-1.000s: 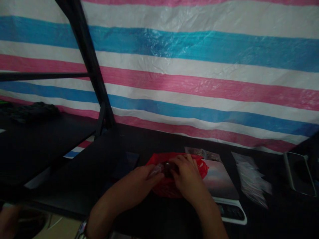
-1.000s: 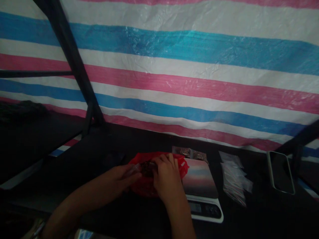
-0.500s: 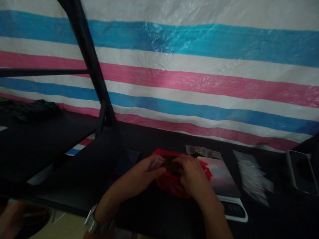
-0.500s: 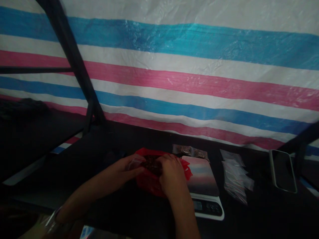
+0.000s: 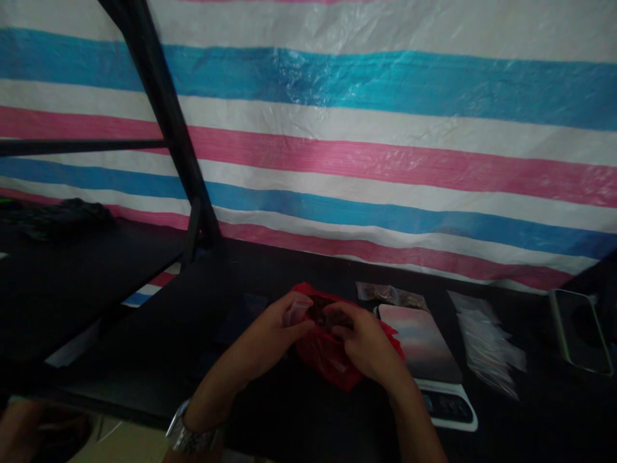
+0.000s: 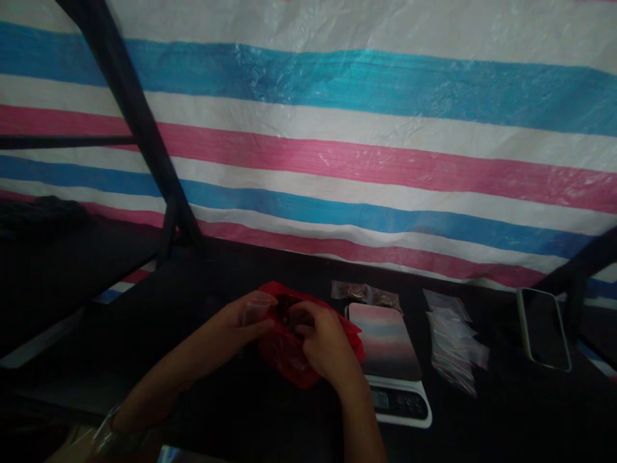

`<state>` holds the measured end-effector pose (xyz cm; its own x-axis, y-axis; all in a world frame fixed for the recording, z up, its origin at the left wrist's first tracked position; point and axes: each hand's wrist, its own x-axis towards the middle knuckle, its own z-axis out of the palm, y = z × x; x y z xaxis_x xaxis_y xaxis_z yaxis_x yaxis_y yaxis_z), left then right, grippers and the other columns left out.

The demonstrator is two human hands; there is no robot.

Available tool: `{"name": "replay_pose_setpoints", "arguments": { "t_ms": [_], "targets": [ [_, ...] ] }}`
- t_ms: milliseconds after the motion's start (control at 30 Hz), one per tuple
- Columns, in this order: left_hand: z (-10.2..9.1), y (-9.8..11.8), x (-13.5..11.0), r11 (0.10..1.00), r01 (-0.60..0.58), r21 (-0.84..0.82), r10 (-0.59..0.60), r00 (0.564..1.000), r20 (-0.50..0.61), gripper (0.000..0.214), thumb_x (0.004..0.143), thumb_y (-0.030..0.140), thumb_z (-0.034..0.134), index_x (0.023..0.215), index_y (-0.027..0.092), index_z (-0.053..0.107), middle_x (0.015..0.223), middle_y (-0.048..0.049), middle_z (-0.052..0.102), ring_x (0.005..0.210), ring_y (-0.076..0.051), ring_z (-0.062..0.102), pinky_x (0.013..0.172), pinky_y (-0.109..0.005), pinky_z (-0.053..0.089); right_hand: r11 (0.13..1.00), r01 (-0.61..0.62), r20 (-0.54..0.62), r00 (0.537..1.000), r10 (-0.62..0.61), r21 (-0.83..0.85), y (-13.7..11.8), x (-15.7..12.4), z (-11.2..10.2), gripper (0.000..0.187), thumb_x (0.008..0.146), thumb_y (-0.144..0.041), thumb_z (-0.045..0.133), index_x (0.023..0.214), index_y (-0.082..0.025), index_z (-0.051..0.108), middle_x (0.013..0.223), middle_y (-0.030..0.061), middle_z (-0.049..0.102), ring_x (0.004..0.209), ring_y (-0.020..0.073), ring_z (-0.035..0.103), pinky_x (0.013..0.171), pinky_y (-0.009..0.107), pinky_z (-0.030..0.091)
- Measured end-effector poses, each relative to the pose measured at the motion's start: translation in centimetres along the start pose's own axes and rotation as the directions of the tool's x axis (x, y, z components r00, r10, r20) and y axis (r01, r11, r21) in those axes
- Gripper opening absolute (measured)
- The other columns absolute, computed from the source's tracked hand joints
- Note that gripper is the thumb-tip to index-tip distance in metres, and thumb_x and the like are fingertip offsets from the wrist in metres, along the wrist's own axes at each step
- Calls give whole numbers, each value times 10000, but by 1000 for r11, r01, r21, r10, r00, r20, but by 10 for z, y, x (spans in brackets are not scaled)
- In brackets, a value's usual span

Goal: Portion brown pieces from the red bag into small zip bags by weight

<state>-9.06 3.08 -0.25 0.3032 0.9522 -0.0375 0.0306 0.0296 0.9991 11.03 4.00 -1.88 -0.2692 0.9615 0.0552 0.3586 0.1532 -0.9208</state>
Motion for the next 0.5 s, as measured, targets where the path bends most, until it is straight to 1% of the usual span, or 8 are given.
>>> {"name": "replay_pose_setpoints", "arguments": {
  "t_ms": [100,167,233,300,400,500],
  "targets": [
    [-1,1,-1,999,-19,43,19,1000,2,271,852,313,744,1095,213,679,1068,-35,754,1010,-236,705,908,-346,534,997,30,-49,998,-26,77,2,1,-10,406,812,-61,576,1126,-220,779,1086,60,836,1033,226,782,986,402,600],
    [0,3,-2,989,-30,143,33,999,-21,246,863,284,715,1097,219,677,1076,-31,751,1036,-243,699,937,-345,528,991,65,-71,996,-57,114,0,1,-15,383,819,-96,591,1129,-223,776,1114,60,831,1060,226,773,1014,407,587],
    [3,6,-3,961,-31,275,42,999,-33,209,875,274,691,1076,219,684,1040,-27,744,1010,-241,689,922,-332,518,984,94,-85,993,-81,153,-5,0,-18,363,828,-125,605,1137,-226,767,1158,60,819,1087,222,763,1032,400,576],
    [7,7,-2,937,-43,346,54,998,-21,197,889,275,668,1076,219,691,1038,-30,742,989,-236,681,897,-317,504,977,114,-96,991,-98,181,-12,-3,-17,365,849,-142,606,1170,-236,751,1200,60,804,1099,217,756,1033,393,572],
    [11,4,0,926,-74,371,84,996,-12,203,907,251,623,1097,222,687,1097,-47,743,983,-230,684,873,-312,492,981,129,-83,990,-117,144,-20,-7,-12,361,873,-116,590,1168,-247,752,1206,56,783,1104,208,746,1034,384,563],
    [13,-1,3,905,-78,419,109,993,-50,148,905,230,609,1037,229,676,1083,-60,736,986,-236,687,862,-316,489,989,131,-47,991,-128,66,-26,-11,-6,356,872,-74,615,1134,-253,776,1160,45,761,1085,204,738,1022,371,559]
  ]
}}
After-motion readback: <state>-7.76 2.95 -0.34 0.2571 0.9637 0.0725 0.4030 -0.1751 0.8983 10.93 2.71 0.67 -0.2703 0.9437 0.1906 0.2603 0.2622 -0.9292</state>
